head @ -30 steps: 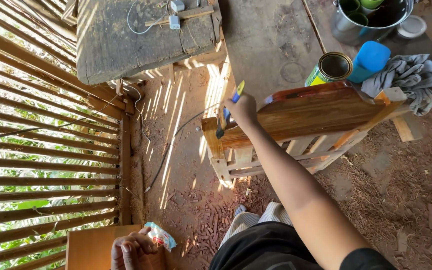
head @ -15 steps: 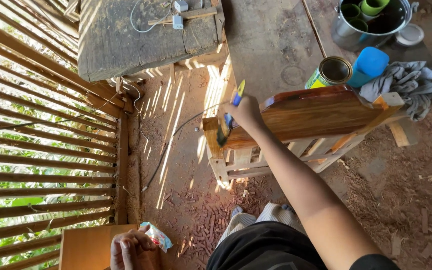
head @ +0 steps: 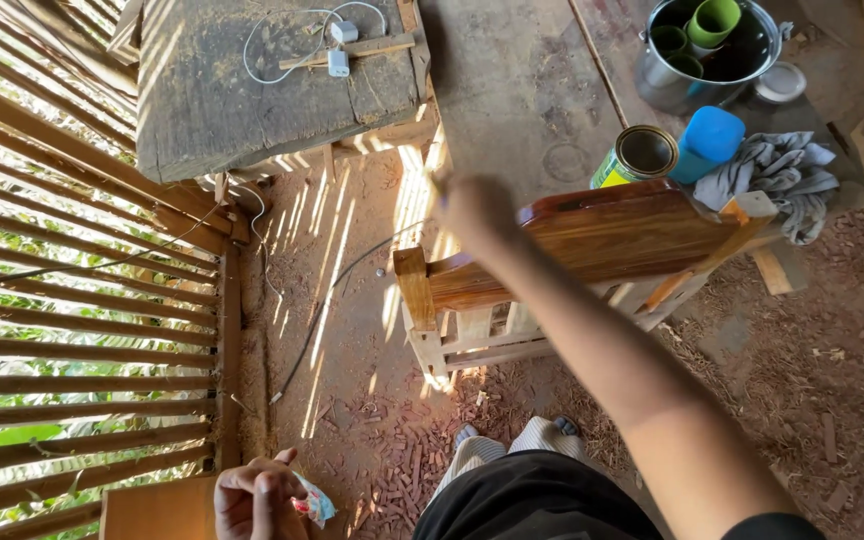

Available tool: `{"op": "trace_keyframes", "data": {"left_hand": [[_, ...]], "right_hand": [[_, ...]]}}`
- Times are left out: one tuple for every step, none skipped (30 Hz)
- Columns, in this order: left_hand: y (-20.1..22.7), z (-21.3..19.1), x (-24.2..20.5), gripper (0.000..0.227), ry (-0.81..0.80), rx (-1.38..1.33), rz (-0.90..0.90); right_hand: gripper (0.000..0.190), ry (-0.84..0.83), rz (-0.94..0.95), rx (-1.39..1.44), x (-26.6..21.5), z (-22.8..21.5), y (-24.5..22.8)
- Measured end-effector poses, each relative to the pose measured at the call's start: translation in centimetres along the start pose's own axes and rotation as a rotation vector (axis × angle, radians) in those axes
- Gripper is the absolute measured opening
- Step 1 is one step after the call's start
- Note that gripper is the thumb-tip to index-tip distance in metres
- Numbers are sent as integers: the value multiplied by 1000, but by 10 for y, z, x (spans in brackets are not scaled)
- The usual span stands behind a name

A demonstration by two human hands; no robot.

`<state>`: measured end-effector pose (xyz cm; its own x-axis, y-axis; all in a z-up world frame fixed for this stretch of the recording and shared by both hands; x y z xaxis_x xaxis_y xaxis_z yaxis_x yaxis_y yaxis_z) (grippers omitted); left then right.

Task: Apply a wood finish or varnish to a wooden chair frame using a paint brush.

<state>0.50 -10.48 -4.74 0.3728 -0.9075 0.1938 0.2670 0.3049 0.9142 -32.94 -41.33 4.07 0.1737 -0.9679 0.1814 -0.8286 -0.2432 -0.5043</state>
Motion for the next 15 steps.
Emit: {"op": "trace_keyframes", "data": {"left_hand": [[4,11,3,11,-7,-1,-2],[8,21,5,11,10,71,-21],[11,31,10,14,23,141,-34],[5,22,14,14,12,138,-30],[1,17,14,15,-49,211,-22],[-4,11,15,17,-111,284,-14],[-8,-3,16,17,-117,288,-23],[-10,-15,18,16,-137,220,10],[-18,-25,25,15,-155,138,59],[-29,-41,29,15,-161,128,66],[-37,-60,28,14,-123,202,59],[-45,-78,26,15,-85,275,52],[-52,-104,23,15,-89,284,45],[-58,-130,19,17,-71,344,31],[-70,-151,22,20,-56,394,29]], "right_hand": [[17,4,6,-1,-6,20,1],[13,-75,-62,-15,-13,44,-1],[9,-148,-131,-30,-17,68,-3],[9,-138,-126,-32,-16,69,19],[9,-61,-64,111,-18,66,43],[13,15,-1,253,-19,65,68],[13,14,10,255,-26,34,80],[8,74,16,302,-34,-1,92],[10,147,7,338,-35,-41,105],[10,157,4,330,-41,-56,124],[10,283,-20,300,-48,-77,142],[12,408,-46,271,-56,-98,160],[12,405,-37,276,-65,-110,176],[11,431,61,209,-76,-122,197],[10,468,150,135,-82,-142,219]]}}
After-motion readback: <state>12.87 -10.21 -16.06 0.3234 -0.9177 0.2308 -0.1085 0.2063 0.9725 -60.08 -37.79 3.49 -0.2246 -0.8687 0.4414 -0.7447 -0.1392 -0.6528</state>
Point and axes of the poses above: each hand's wrist, its own x-axis towards the middle knuckle, its own z-axis out of the palm, y = z × x, the point moved 5 cm from there along x, towards the middle knuckle, and after that the axes turned 3 degrees about -y, right-handed, at the moved point
